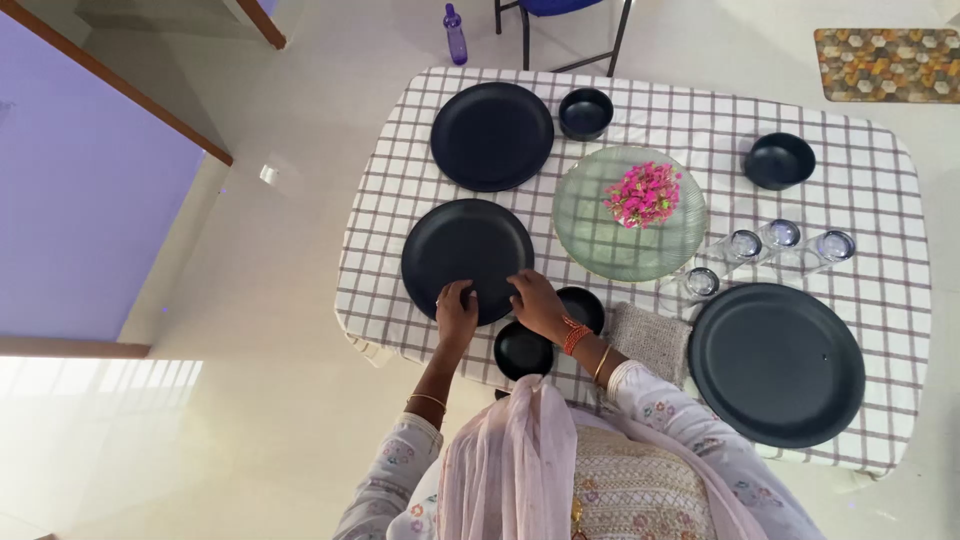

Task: The person wipes drinking glasses with a cloth, places bowls onto a plate on the table, and folds the cloth by hand.

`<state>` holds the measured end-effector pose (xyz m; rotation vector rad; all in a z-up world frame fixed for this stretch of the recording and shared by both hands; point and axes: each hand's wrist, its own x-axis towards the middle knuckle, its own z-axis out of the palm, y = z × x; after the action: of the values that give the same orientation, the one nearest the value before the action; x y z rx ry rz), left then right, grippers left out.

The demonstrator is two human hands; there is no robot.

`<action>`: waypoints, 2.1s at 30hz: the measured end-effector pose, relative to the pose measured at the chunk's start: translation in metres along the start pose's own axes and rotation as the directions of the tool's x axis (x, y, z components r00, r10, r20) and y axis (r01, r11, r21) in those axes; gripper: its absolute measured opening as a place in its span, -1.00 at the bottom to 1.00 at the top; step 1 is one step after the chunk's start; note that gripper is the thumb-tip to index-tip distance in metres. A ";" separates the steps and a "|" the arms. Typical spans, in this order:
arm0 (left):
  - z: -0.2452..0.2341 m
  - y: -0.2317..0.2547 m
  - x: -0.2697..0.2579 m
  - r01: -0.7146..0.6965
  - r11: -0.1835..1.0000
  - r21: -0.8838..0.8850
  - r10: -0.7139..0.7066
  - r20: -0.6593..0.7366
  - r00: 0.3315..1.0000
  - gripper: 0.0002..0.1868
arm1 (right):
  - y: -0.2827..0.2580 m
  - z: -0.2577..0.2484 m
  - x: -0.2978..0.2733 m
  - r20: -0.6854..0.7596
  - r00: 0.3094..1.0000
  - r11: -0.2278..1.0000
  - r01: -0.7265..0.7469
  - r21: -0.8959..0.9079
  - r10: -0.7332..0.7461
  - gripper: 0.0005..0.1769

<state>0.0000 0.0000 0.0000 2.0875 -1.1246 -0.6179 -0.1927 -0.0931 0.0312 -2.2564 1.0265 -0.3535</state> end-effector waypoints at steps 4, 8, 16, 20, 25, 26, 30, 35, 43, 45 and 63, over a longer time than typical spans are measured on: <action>0.004 -0.014 0.012 -0.177 0.976 0.123 0.177 0.012 0.984 -0.52 | -0.005 0.008 0.026 0.023 0.998 0.993 -0.061 -0.103 0.064 -0.50; -0.003 -0.011 0.020 -0.355 0.911 0.208 0.320 0.181 0.930 -0.33 | 0.000 0.024 0.047 -0.001 0.991 0.990 -0.137 -0.041 0.137 -0.39; -0.004 0.003 0.031 -0.449 0.849 0.278 0.298 0.449 0.842 -0.08 | 0.001 0.028 0.060 -0.122 0.930 0.934 -0.355 -0.051 0.347 -0.27; -0.007 0.000 0.026 -0.498 0.820 0.282 0.340 0.461 0.820 -0.05 | 0.016 0.039 0.057 -0.072 0.922 0.922 -0.384 -0.054 0.380 -0.18; -0.012 0.008 0.025 -0.501 0.805 0.319 0.307 0.498 0.811 0.06 | 0.041 0.057 0.063 -0.101 0.929 0.930 -0.362 -0.060 0.355 -0.20; -0.013 0.007 0.026 -0.503 0.800 0.327 0.305 0.500 0.810 0.08 | 0.042 0.060 0.065 -0.105 0.928 0.929 -0.365 -0.058 0.358 -0.21; -0.019 -0.001 0.026 -0.490 0.789 0.371 0.290 0.479 0.829 0.11 | 0.023 0.068 0.066 -0.117 0.936 0.943 -0.334 -0.004 0.331 -0.23; -0.032 -0.008 0.029 -0.480 0.805 0.349 0.300 0.457 0.837 0.10 | -0.003 0.064 0.074 -0.052 0.932 0.933 -0.358 0.031 0.359 -0.20; -0.028 0.010 0.030 -0.427 0.818 0.386 0.198 0.509 0.838 0.05 | -0.014 0.027 0.037 -0.154 0.968 0.967 -0.168 0.192 0.199 -0.43; -0.021 0.015 0.027 -0.415 0.840 0.350 0.223 0.474 0.852 0.01 | -0.020 0.004 0.012 -0.113 0.968 0.916 -0.168 0.366 0.222 -0.58; 0.093 0.178 -0.099 -0.630 0.728 -0.269 0.685 0.272 0.676 -0.61 | 0.066 -0.092 -0.207 0.035 0.957 0.910 -0.260 -0.322 0.286 0.11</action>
<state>-0.2077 -0.0181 0.0810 1.2953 -1.8539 -0.6933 -0.4116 -0.0105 0.0628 -2.3318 1.4176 0.0272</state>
